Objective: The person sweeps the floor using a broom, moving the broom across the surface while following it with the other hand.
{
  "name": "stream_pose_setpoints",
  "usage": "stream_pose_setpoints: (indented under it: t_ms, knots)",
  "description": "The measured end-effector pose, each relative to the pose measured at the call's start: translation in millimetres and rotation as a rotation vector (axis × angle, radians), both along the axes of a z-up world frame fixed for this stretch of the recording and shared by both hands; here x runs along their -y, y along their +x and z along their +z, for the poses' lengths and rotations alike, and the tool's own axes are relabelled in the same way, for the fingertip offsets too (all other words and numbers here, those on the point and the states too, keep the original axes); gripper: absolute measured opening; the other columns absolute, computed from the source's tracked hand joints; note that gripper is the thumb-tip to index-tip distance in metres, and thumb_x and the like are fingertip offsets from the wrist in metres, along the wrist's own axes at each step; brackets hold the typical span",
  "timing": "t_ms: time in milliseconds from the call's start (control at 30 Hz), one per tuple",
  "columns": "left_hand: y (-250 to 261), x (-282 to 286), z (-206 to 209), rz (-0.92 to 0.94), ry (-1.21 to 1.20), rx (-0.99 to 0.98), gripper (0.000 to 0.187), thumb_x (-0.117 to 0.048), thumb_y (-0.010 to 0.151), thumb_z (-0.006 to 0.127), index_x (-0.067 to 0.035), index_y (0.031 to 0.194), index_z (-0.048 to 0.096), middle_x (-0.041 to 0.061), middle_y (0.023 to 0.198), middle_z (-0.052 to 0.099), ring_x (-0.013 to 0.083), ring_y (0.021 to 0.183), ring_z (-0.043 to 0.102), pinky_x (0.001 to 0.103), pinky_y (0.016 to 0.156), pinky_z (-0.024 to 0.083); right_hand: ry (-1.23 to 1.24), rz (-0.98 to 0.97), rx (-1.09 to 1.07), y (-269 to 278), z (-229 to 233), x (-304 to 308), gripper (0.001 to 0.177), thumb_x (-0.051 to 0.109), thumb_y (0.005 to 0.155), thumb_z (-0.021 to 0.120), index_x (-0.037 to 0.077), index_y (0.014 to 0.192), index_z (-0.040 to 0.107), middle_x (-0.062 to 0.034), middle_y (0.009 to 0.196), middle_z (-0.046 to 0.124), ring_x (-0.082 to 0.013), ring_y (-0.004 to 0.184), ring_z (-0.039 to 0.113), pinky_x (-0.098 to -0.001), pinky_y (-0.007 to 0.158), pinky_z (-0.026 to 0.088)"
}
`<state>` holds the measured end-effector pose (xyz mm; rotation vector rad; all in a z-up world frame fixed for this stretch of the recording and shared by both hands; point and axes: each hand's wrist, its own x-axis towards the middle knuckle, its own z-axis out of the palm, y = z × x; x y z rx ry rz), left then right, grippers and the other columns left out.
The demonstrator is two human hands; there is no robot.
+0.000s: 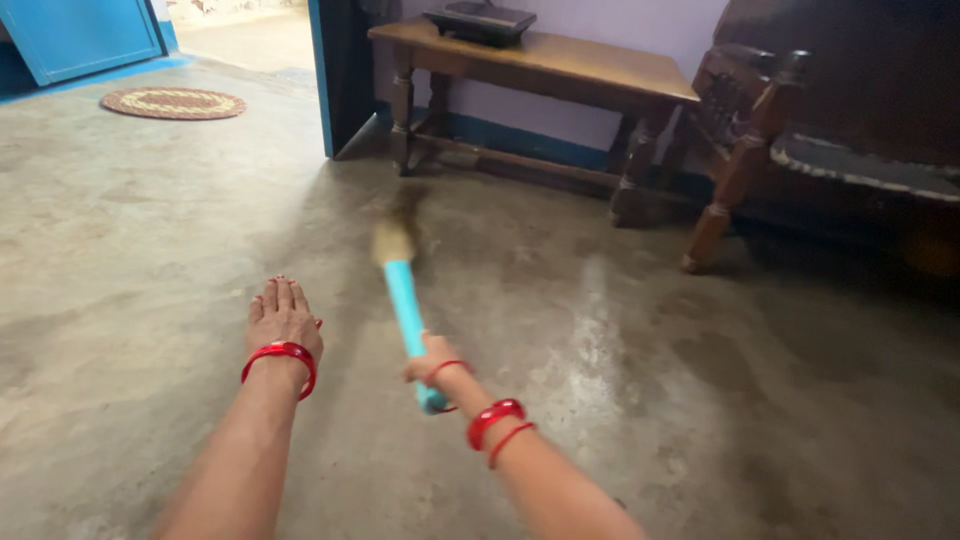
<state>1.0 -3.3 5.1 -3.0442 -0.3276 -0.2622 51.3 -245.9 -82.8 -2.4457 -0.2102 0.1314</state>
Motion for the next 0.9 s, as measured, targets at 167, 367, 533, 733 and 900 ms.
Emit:
stream_pose_setpoints:
  t_ms: [167, 367, 533, 733, 900]
  knots:
    - [-2.2, 7.7, 25.7, -0.028, 0.010, 0.008, 0.071, -0.036, 0.101, 0.044, -0.004, 0.160, 0.019, 0.012, 0.169, 0.015, 0.0246, 0.156, 0.012, 0.041, 0.124, 0.017, 0.373, 0.059, -0.398, -41.0, 61.2, -62.8, 0.094, 0.003, 0.068, 0.079, 0.014, 0.155, 0.043, -0.0140, 0.096, 0.066, -0.0284, 0.071, 0.069, -0.0422, 0.052, 0.058]
    - [7.5, 22.2, 32.7, -0.082, 0.059, 0.067, 0.067, -0.034, 0.104, 0.043, -0.004, 0.161, 0.023, 0.013, 0.169, 0.020, 0.0247, 0.156, 0.016, 0.040, 0.125, 0.019, 0.492, 0.050, -0.373, -56.6, 102.5, -48.1, 0.109, -0.003, 0.065, 0.080, 0.017, 0.161, 0.032, -0.0172, 0.095, 0.069, -0.0237, 0.064, 0.066, -0.0413, 0.049, 0.057]
    - [37.7, 37.9, 27.0, -0.134, -0.010, 0.029, 0.073, -0.039, 0.102, 0.045, -0.004, 0.161, 0.018, 0.010, 0.170, 0.015, 0.0241, 0.157, 0.012, 0.039, 0.125, 0.015, 0.356, -0.061, -0.192, -63.5, 108.7, 37.7, 0.101, 0.000, 0.064, 0.080, 0.014, 0.156, 0.042, -0.0158, 0.098, 0.072, -0.0236, 0.066, 0.069, -0.0418, 0.048, 0.059]
    - [69.6, 70.0, 11.5, -0.261, -0.079, 0.035, 0.077, -0.040, 0.101, 0.047, -0.003, 0.161, 0.016, 0.011, 0.170, 0.012, 0.0244, 0.157, 0.010, 0.039, 0.125, 0.014, 0.178, -0.365, -0.099, -84.2, 111.9, 151.2, 0.087, 0.003, 0.063, 0.080, 0.018, 0.145, 0.055, -0.0167, 0.089, 0.075, -0.0253, 0.061, 0.071, -0.0410, 0.051, 0.061]
    - [74.6, 87.3, 2.1, -0.298, -0.143, 0.011, 0.077, -0.038, 0.101, 0.049, -0.002, 0.161, 0.016, 0.013, 0.170, 0.014, 0.0256, 0.157, 0.010, 0.040, 0.125, 0.015, 0.317, -0.761, -0.108, -67.9, 91.7, 183.5, 0.046, 0.005, 0.068, 0.080, 0.004, 0.113, 0.072, -0.0162, 0.087, 0.072, -0.0276, 0.062, 0.071, -0.0441, 0.054, 0.061]
